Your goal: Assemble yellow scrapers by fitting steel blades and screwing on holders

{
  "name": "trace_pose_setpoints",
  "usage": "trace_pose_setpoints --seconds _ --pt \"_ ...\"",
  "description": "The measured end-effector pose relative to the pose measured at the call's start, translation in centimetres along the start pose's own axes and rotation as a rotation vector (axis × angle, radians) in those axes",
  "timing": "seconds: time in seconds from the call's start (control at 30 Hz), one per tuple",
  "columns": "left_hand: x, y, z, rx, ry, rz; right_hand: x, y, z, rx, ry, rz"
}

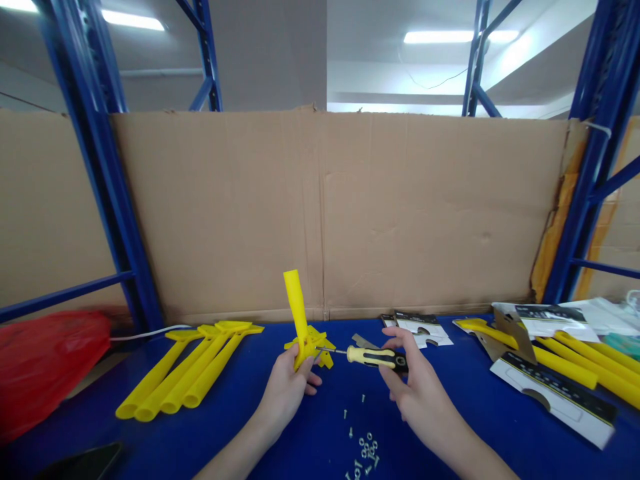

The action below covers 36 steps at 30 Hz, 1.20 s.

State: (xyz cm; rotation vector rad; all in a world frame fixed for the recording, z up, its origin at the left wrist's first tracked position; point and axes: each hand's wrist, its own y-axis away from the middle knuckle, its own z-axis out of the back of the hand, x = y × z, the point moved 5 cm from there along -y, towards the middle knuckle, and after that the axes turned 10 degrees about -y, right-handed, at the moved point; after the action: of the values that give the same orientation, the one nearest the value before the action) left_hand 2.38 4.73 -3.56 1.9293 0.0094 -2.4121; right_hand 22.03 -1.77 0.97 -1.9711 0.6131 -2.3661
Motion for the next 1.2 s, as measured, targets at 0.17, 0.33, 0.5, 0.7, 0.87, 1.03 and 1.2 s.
trace_pose_setpoints --seconds 0.17,0.33,0.5,0.7,0.87,1.03,1.2 --pt "0.0 0.1 0.0 0.005 -0.005 -0.019 -0.2 -0.5 0.6 0.021 0.134 -0.038" --pt "0.1 0.0 0.0 -0.013 0.008 -0.019 -0.9 -0.2 0.2 0.034 0.115 -0.1" --pt "0.2 -0.2 -0.1 0.0 -0.039 -0.04 -0.4 0.1 0.0 0.013 -0.01 0.034" --pt "0.2 -0.1 -0.2 0.002 -0.05 -0.022 -0.5 -0.8 0.8 0.042 0.07 0.042" --pt "0.2 -0.2 -0.2 0.016 -0.078 -0.056 0.6 -0.9 1.3 0.046 0.286 0.155" --pt "0.4 -0.3 -0.1 0.009 -0.053 -0.064 1.0 -0.1 0.7 0.056 0.341 0.155" --pt "0.2 -0.1 0.1 -0.007 -0.025 -0.026 0.4 -0.3 0.4 0.106 0.265 0.229"
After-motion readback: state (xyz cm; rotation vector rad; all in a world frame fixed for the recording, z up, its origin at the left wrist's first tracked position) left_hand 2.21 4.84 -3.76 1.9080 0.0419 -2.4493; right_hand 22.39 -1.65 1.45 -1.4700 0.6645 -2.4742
